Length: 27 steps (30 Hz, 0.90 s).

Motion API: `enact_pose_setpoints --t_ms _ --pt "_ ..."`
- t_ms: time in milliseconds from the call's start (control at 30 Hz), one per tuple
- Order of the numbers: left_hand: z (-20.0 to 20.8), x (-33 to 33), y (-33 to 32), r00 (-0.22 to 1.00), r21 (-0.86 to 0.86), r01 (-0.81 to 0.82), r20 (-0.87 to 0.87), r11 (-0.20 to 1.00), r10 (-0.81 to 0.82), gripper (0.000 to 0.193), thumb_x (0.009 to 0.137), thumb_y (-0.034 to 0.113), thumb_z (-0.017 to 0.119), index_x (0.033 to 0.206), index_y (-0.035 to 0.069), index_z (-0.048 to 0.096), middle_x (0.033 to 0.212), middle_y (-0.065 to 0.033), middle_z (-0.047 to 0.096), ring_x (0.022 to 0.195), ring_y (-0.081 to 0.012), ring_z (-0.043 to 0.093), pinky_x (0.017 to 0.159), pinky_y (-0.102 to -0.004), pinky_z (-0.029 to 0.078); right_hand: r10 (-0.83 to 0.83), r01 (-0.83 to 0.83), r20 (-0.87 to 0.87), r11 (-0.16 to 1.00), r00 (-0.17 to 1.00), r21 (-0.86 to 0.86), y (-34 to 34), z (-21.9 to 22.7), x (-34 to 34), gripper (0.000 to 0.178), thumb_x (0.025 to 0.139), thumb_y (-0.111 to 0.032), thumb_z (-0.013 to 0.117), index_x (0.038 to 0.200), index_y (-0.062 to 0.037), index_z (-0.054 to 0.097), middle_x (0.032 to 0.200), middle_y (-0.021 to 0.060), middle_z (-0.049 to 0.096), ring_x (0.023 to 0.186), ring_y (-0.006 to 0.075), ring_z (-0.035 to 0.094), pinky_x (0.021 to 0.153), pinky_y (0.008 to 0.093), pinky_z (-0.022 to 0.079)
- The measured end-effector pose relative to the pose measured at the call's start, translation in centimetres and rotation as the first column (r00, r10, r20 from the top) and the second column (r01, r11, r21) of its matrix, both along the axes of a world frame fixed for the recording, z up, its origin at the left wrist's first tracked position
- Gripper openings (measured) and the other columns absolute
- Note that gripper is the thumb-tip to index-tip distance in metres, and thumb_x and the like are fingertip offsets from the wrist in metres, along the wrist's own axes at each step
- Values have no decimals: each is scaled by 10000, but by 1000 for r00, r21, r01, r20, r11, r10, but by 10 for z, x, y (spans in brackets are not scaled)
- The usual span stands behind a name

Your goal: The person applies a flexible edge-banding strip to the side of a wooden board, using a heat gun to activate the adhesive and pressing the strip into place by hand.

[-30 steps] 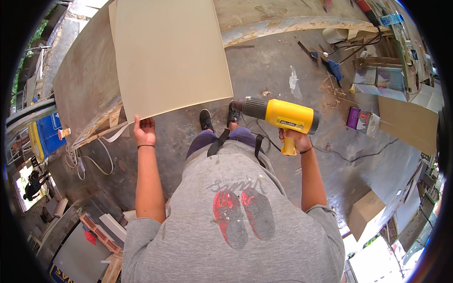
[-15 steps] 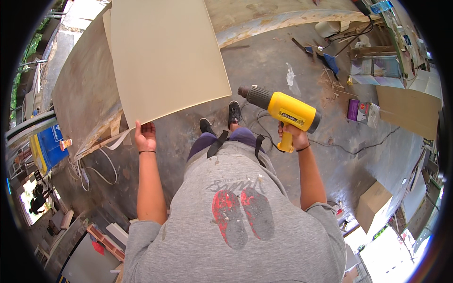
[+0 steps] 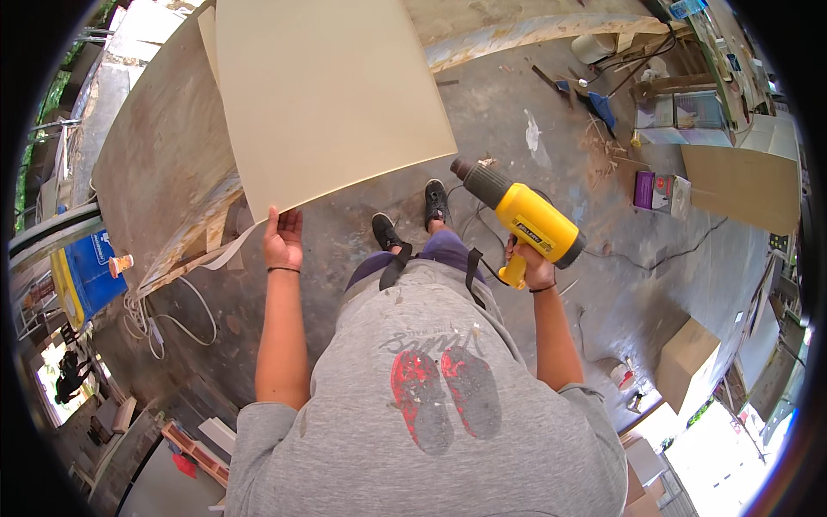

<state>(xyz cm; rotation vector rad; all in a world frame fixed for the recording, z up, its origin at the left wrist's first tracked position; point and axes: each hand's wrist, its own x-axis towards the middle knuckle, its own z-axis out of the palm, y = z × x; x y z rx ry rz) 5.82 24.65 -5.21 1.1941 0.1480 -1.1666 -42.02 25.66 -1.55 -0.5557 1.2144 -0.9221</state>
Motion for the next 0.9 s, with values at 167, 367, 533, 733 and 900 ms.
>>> enact_pose_setpoints --t_ms 167,367,533,733,900 --pt "3 6 0 995 20 104 -3 994 -104 243 894 252 648 1039 60 610 988 -57 653 964 -197 620 923 -390 491 -192 195 88 980 977 -28 15 -11 17 259 742 -48 582 993 9 557 802 94 575 672 193 565 639 308 480" --pt "7 14 2 992 1 79 -95 997 -79 255 891 273 648 1025 61 603 1022 -57 636 1037 -211 589 959 -406 459 -246 253 62 958 967 -132 29 -16 39 234 762 -28 576 992 9 557 820 98 565 674 196 567 637 314 478" --pt "3 30 9 995 6 58 -83 998 -57 248 896 272 641 1023 63 603 1019 -56 637 1032 -211 593 954 -401 462 -318 324 67 942 946 -88 36 -14 58 273 765 -63 566 1025 15 539 814 96 560 708 200 562 668 312 479" --pt "-6 35 11 995 -30 85 -47 996 -86 234 897 258 642 1035 71 608 1028 -62 650 1007 -207 608 933 -381 469 -156 140 -83 975 984 -175 59 -26 90 223 786 -46 589 1005 -11 560 802 65 574 712 165 563 676 287 466" --pt "6 31 10 989 8 141 -40 990 -140 226 896 259 644 1036 85 610 1034 -57 656 1008 -204 617 895 -365 474 13 -163 -413 930 910 -330 73 -54 115 261 787 -48 665 1041 -52 607 914 56 629 844 175 608 765 298 477"
